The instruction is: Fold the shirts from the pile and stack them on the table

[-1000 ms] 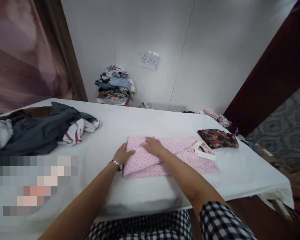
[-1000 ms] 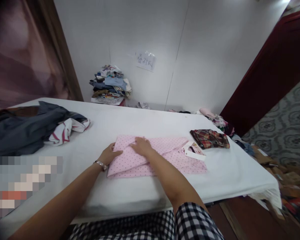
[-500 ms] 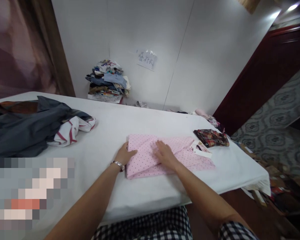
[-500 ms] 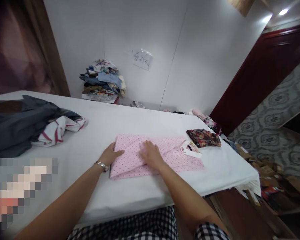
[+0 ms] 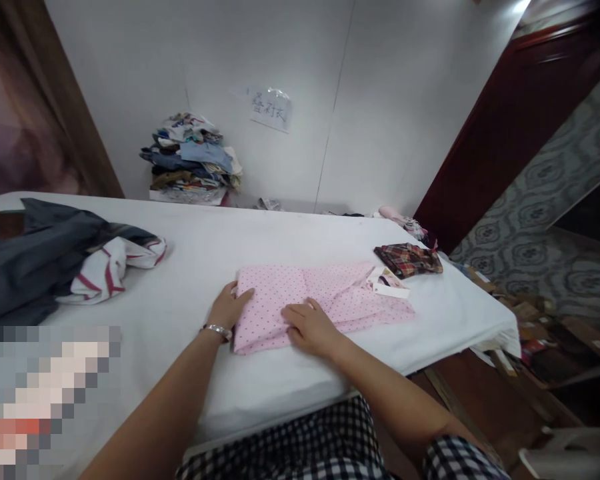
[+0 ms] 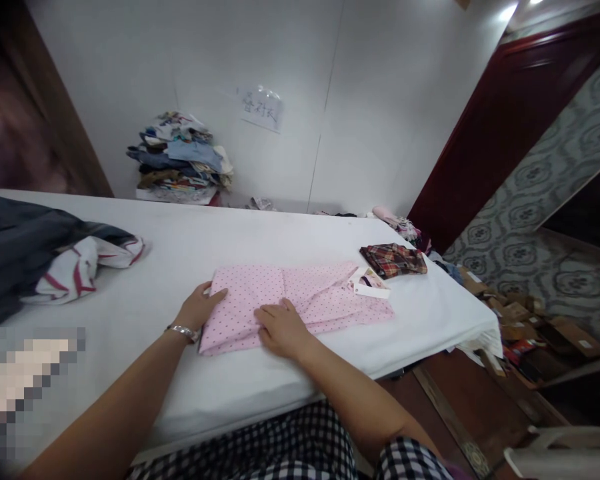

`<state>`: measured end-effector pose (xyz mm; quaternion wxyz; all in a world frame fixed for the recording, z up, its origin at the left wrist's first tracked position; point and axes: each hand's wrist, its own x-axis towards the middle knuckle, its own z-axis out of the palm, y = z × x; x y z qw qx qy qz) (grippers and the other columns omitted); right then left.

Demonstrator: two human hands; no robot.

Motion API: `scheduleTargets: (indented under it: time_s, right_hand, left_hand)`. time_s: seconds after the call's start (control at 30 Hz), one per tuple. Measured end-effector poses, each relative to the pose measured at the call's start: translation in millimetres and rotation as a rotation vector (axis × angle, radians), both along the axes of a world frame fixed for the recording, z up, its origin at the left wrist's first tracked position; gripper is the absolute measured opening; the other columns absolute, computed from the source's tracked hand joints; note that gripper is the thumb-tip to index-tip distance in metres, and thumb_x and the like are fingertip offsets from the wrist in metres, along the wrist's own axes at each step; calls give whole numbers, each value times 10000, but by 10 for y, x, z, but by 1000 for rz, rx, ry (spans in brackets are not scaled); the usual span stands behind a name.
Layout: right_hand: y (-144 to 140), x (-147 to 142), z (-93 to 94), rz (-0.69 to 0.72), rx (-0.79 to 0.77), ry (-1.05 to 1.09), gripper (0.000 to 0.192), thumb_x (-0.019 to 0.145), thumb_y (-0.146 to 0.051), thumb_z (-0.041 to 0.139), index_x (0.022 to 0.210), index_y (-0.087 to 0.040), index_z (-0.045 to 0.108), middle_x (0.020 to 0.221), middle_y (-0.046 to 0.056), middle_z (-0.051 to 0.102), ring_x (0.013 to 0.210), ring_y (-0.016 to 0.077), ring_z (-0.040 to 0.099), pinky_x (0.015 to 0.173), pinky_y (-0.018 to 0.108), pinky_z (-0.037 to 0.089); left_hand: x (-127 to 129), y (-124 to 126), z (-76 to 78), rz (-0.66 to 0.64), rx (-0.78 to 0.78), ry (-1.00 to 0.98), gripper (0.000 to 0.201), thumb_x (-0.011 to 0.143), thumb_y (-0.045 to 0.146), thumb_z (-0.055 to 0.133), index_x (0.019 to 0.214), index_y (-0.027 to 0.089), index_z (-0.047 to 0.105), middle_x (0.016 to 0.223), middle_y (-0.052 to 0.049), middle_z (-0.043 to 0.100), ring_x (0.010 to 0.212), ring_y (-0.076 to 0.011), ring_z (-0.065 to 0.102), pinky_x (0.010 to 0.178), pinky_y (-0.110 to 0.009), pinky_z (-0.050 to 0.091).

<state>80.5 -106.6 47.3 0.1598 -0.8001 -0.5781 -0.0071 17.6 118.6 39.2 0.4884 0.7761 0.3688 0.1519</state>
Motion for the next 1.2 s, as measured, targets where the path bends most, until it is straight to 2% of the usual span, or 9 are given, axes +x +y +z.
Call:
scheduleTargets:
  time_s: [0.13,0.3,0.43,0.57,0.63,0.7,0.83,1.03,1.2]
  right_hand:
    - [154,84,-5,-42,-41,-18,265,905,-191,450,1113,-210,613,1093,63,680,1032,212,580,920,373,373]
    - [198,-2,-24,-66,-39,-4,206,893,-174,473,997,-214,646,990,38,705,966,197,600,862,325,393]
    - [86,-115,-8,-44,9,22,207,912,-229,470,1058,-233,617,1064,33,681,1039,190,570,934,349,368]
    - [-18,-97,111,-50,59,25,235,926,-327,470,1106,-240,594,1128,30,658,1091,187,548,1073,419,252]
    - [-53,-24,124,-120,101,26,351,945,-396,434,1237,-228,531,1327,68,553,1260,212,437,1118,446,183]
    - [-80,61,72,-164,52,57,488,943,-469,414,1355,-209,439,1482,105,382,1384,251,276,1132,478,156]
    - [-131,164,-66,-137,-122,182,617,936,-563,352,1432,-195,354,1555,134,216,1437,302,142,1137,525,131]
    - [-269,238,-26,-182,13,166,619,951,-543,333,1456,-183,327,1555,121,226,1447,279,115,1154,517,74]
    - [-392,376,-176,-131,44,288,507,923,-456,465,1370,-216,473,1501,108,357,1426,283,207,1148,531,104]
  left_hand:
    - [-2,8,31,20,14,29,653,716,432,681,1280,155,505,1102,-138,695,966,-288,666,775,-356,546]
    - [-14,23,81,-12,13,71,653,748,437,641,1313,152,482,1181,-139,661,1030,-291,645,835,-364,539]
    - [-9,39,108,-27,23,105,654,757,356,639,1340,121,456,1229,-158,632,1083,-293,621,902,-370,518]
    - [-4,39,119,-36,-27,97,679,762,396,638,1354,132,438,1217,-155,639,1057,-290,633,876,-374,534]
    - [-6,28,128,-32,-38,99,696,760,440,635,1354,134,440,1229,-158,632,1051,-293,636,857,-376,542]
    - [-10,13,139,-29,-32,103,711,752,463,637,1353,136,443,1242,-156,625,1053,-293,635,848,-368,546]
    - [-21,-9,152,-27,-14,104,744,712,430,677,1354,134,447,1239,-155,628,1078,-301,622,876,-376,536]
    - [-20,-4,149,-9,-30,103,718,657,419,710,1283,134,506,1215,-157,639,1095,-326,608,922,-429,511]
    - [1,48,213,-65,-137,59,515,628,396,729,1067,159,600,1144,-145,673,1037,-307,638,872,-398,536]
